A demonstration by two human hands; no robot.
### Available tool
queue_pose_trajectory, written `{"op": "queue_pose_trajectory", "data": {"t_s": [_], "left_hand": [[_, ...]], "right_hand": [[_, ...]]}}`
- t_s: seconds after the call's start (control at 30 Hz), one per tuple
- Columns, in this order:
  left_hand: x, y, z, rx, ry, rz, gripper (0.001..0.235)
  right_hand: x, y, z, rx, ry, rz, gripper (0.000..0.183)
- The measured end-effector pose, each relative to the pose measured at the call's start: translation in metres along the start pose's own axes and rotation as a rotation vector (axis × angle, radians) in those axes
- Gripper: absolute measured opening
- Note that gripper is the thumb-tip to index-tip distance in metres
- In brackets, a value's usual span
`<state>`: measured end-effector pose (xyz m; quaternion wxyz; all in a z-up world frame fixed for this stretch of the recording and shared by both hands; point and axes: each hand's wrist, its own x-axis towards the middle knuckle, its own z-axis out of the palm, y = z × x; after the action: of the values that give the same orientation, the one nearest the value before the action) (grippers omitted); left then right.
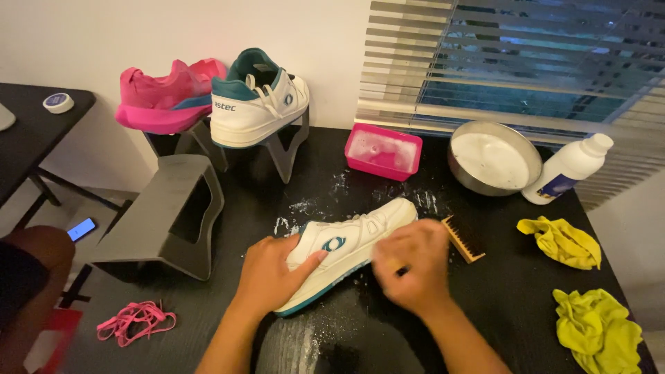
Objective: The person scrubs a white sneaker with a small brush and then wipes it with a yellow cloth. The shoe is held on a black table while cleaning supplies are arranged nearby.
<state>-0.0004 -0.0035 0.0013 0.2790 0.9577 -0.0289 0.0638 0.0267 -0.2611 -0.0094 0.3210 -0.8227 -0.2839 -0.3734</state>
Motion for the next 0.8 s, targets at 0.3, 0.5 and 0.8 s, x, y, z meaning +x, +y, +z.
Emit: {"op": "queue_pose_trajectory", "data": {"t_s": [0.3, 0.5, 0.8], "left_hand": [[-0.001, 0.0, -0.001, -0.009, -0.016, -0.048, 0.063], [0.001, 0.007, -0.009, -0.029, -0.04, -0.061, 0.056], [-0.004, -0.003, 0.008, 0.001, 0.105, 0.169, 0.059]], "right_hand": [[0.015, -0.004, -0.012, -0.136, 0.089, 0.1, 0.007], [0.008, -0.05, 0.003, 0.144, -0.174, -0.316, 0.011], [-0.004, -0.027, -0.021, -0.004, -0.08, -0.004, 0.014]]}}
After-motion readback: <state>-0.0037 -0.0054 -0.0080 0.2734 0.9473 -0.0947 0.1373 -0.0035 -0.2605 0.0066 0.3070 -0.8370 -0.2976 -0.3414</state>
